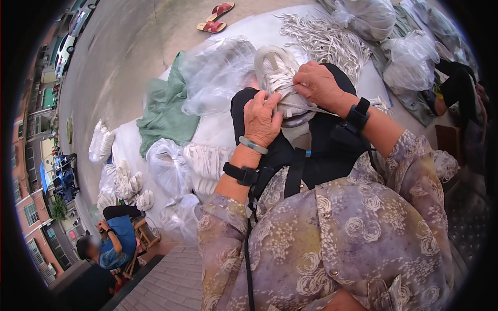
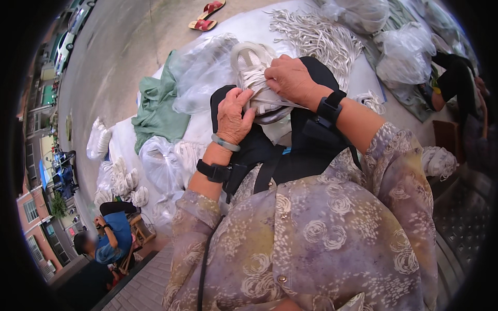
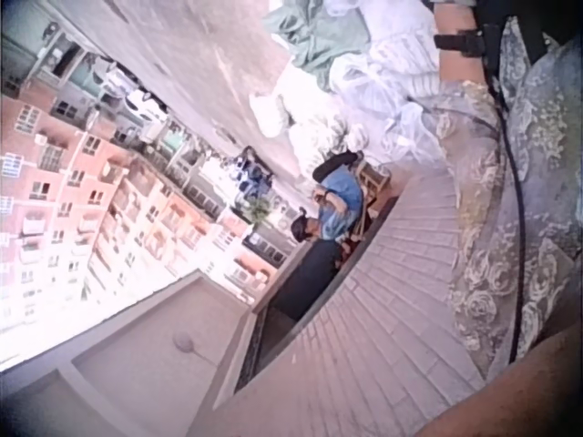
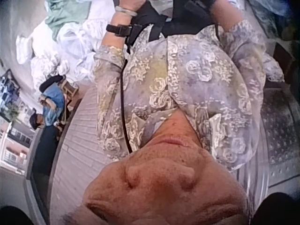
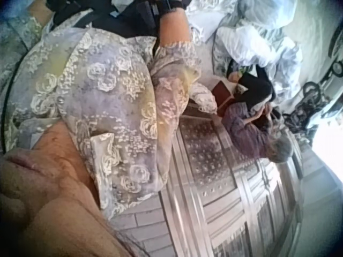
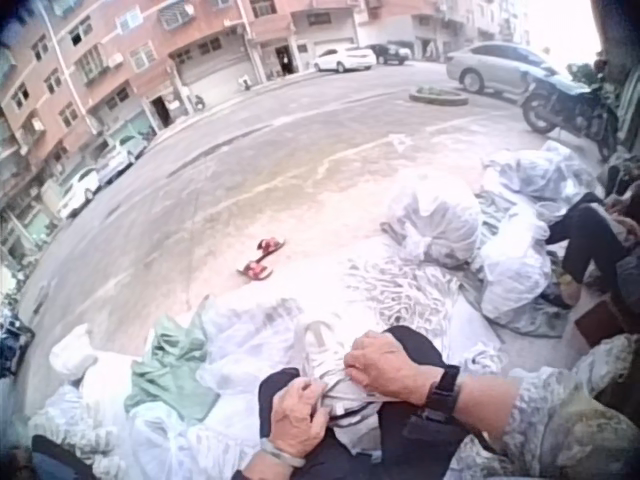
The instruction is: Lace a white athletic shoe by hand.
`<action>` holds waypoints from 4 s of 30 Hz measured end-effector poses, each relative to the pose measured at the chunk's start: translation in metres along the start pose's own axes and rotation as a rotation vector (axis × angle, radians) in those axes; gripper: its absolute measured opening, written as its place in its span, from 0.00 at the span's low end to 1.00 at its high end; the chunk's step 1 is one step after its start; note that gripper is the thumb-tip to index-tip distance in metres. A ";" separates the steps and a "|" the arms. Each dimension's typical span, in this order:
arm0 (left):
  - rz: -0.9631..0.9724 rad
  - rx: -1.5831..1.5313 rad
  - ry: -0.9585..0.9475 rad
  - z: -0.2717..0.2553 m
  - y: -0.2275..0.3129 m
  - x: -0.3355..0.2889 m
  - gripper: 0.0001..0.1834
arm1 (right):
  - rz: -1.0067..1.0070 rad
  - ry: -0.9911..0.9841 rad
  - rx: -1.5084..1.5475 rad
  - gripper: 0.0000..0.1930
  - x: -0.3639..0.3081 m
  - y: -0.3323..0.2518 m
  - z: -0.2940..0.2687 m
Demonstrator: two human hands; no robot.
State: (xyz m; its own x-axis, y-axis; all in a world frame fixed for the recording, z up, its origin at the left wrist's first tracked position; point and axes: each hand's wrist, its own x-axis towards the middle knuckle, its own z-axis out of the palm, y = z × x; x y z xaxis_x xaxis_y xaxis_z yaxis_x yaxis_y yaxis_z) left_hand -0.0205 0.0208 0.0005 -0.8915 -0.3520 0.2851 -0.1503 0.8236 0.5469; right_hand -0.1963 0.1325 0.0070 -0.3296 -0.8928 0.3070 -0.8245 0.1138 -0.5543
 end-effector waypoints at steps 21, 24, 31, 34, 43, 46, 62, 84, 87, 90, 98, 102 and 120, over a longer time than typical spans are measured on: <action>0.008 0.017 0.050 0.008 0.000 -0.002 0.21 | -0.223 -0.273 -0.571 0.04 0.005 -0.021 -0.006; -0.010 -0.005 0.042 0.008 0.001 0.000 0.21 | -0.023 -0.186 -0.458 0.05 0.000 -0.016 -0.005; -0.036 0.023 0.026 0.005 0.006 0.005 0.19 | -0.007 -0.186 -0.360 0.05 -0.003 -0.009 -0.003; -0.104 -0.045 0.030 0.005 0.004 0.008 0.15 | -0.065 -0.114 -0.284 0.04 -0.009 -0.006 -0.005; 0.008 0.057 0.143 0.003 0.004 0.017 0.03 | 0.043 0.244 -0.035 0.09 -0.033 -0.001 -0.009; 0.138 0.266 0.156 0.000 0.004 0.019 0.03 | 0.092 0.195 0.049 0.10 -0.044 -0.007 -0.011; 0.112 0.323 0.085 -0.004 -0.012 0.008 0.12 | 0.098 -0.196 -0.071 0.14 -0.060 -0.014 -0.009; -0.001 0.225 0.158 0.031 0.029 0.023 0.06 | 0.092 -0.053 0.156 0.22 -0.047 -0.011 0.005; -0.061 0.212 0.168 0.034 0.029 0.023 0.06 | 0.124 -0.074 0.163 0.17 -0.044 -0.014 0.006; -0.066 0.221 0.144 0.033 0.028 0.023 0.06 | 0.123 -0.086 0.114 0.14 -0.040 -0.015 0.008; -0.069 0.214 0.059 0.030 0.025 0.027 0.05 | 0.174 -0.052 0.096 0.10 -0.038 -0.012 0.015; -0.078 0.145 0.055 0.032 0.027 0.029 0.05 | 0.218 -0.008 0.049 0.09 -0.038 -0.018 0.020; 0.253 0.418 0.043 0.032 0.037 0.045 0.06 | 0.217 0.014 0.170 0.06 -0.034 -0.006 0.026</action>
State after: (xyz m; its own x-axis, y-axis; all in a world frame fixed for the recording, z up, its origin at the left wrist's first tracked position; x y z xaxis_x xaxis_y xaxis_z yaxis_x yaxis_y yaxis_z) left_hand -0.0796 0.0498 0.0079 -0.9052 -0.1281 0.4052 -0.0972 0.9906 0.0961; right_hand -0.1680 0.1503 -0.0199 -0.4970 -0.8495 0.1769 -0.6454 0.2256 -0.7298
